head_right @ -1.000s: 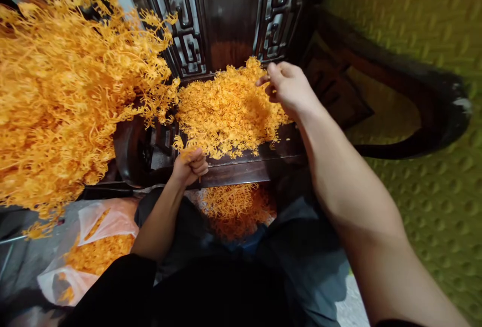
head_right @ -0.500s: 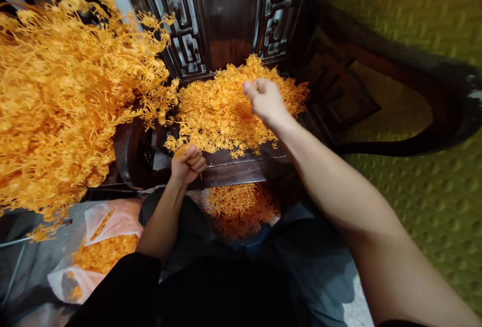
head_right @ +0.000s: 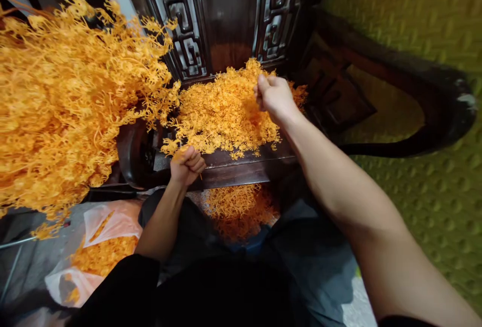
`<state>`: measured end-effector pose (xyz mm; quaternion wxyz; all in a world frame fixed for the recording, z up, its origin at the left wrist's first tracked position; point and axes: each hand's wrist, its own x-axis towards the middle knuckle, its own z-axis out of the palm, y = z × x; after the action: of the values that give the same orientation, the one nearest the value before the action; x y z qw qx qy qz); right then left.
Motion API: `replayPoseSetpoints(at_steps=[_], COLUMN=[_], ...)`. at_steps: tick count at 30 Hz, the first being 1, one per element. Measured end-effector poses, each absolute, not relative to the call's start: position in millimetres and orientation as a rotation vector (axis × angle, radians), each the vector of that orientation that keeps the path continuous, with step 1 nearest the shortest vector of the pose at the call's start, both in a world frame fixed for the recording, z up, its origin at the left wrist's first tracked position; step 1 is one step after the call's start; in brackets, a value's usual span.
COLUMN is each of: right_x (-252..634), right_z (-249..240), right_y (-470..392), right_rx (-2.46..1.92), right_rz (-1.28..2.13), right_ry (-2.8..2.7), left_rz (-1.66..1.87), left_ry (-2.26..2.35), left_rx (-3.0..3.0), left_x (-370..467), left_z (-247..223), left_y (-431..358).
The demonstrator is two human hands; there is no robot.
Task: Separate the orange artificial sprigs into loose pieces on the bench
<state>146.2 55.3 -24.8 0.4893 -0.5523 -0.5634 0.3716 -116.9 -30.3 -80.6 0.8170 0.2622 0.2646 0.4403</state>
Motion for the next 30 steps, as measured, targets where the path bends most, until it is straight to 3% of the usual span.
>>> replayPoseSetpoints(at_steps=[8,11,15,17,21,30], right_x=[109,107,151,170,165,106], right_z=[-22,-22,-18,-15,-15,-27], right_y=[1,4,30,36,22,-13], right_rx=[-1.306,-1.337,-1.395,-1.469,-1.588,-1.198], right_rz=[1.676,1.504,0.981,0.901,1.148,1.810], right_ry=[-1.446,-1.564,-1.220,-1.168,-1.442,-1.342], left_rz=[1.014,1.019,1.058,1.082,1.050,1.042], left_ry=[0.561,0.582,0.603,0.586,0.533,0.545], left_rx=[0.658,0.631,0.537,0.545,0.603,0.626], left_x=[-110,-111,-116,-116,-108,-100], left_z=[-80,-80,-80,-80,-82,-82], left_y=[-28,-30,-29,-27,-28,-32])
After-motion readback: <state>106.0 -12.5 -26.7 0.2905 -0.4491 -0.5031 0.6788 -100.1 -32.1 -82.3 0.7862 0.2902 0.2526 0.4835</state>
